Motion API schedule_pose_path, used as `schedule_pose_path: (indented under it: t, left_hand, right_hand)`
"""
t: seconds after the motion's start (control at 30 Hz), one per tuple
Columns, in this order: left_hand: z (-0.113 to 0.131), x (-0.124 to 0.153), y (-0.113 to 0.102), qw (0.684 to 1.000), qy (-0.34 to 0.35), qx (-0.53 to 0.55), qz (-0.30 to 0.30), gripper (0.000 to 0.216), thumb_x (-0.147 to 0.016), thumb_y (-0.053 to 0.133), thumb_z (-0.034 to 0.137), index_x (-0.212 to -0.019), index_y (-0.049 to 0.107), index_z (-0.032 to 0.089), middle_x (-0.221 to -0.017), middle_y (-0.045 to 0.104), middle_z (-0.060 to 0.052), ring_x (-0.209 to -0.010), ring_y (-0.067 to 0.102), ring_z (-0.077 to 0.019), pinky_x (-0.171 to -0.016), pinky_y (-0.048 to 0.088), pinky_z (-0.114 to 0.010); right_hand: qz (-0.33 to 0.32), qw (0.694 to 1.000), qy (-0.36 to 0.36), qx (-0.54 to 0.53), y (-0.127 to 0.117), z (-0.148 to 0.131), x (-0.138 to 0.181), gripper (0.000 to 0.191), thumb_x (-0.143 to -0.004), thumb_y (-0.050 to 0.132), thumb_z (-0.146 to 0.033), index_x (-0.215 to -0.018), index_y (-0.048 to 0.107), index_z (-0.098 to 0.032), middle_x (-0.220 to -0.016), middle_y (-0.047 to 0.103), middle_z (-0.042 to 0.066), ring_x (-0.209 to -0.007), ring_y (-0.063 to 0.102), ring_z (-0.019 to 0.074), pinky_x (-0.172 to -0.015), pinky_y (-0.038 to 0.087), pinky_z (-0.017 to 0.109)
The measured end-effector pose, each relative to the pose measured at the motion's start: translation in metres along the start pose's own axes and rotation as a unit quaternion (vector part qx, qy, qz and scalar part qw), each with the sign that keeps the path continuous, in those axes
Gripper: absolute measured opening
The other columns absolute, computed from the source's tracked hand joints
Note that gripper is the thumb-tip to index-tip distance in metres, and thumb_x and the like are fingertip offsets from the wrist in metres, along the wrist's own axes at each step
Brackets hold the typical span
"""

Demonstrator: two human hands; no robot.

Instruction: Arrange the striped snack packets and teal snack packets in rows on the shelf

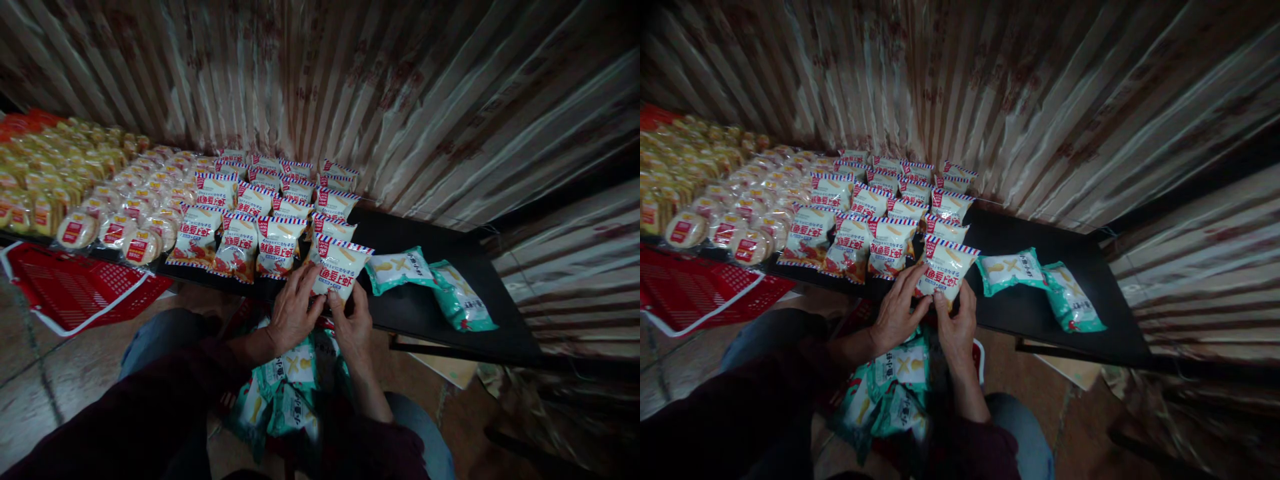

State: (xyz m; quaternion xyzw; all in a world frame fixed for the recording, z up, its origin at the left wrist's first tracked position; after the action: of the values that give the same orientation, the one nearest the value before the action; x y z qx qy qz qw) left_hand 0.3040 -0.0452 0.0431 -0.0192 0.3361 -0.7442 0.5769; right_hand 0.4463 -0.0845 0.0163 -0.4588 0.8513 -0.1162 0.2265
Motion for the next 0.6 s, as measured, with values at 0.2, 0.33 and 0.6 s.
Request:
schedule_pose_path:
  t: [0.2,0.33,0.6]
  left_hand:
    - [0.0009,0.0008,-0.0015,0.999,0.012,-0.033,0.03,0.055,-0.089,0.05,0.022,-0.141,0.033,0.016,-0.142,0.043,-0.015,-0.134,0.041,-0.0239,-0.111,0.038,-0.043]
    - [0.0015,0.0004,-0.0022,0.997,0.024,-0.053,0.04,0.055,-0.091,0.049,0.024,-0.143,0.03,0.018,-0.147,0.036,-0.016,-0.139,0.034,-0.025,-0.112,0.037,-0.044]
    - [-0.0054,-0.0029,0.0063,0.998,0.024,-0.032,0.038,0.063,-0.091,0.05,0.024,-0.147,0.02,0.017,-0.152,0.028,-0.018,-0.143,0.027,-0.0257,-0.114,0.035,-0.044]
  right_hand:
    - [-0.019,1.0,0.014,0.01,0.002,0.0033,-0.0013,0.054,-0.084,0.06,-0.049,-0.129,0.053,-0.021,-0.123,0.061,0.011,-0.112,0.057,0.0262,-0.099,0.044,0.049]
    - [-0.026,0.999,0.012,0.017,0.0018,0.0044,-0.0028,0.055,-0.084,0.059,-0.049,-0.131,0.053,-0.02,-0.126,0.06,0.012,-0.116,0.055,0.0265,-0.101,0.042,0.049]
    - [-0.038,0.999,0.028,0.0,0.0006,0.0016,-0.0077,0.065,-0.081,0.063,-0.049,-0.137,0.048,-0.019,-0.132,0.058,0.013,-0.121,0.053,0.0285,-0.104,0.041,0.05]
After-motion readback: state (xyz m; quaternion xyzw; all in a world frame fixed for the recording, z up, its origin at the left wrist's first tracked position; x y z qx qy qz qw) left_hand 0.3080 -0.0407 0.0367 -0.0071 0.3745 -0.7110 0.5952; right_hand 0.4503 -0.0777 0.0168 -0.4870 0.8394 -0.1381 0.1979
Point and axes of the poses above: each hand's wrist, its own x-axis away from the middle knuckle, its own y-axis out of the palm, z = x × y, the point moved 4 cm from there along -x, towards the middle knuckle
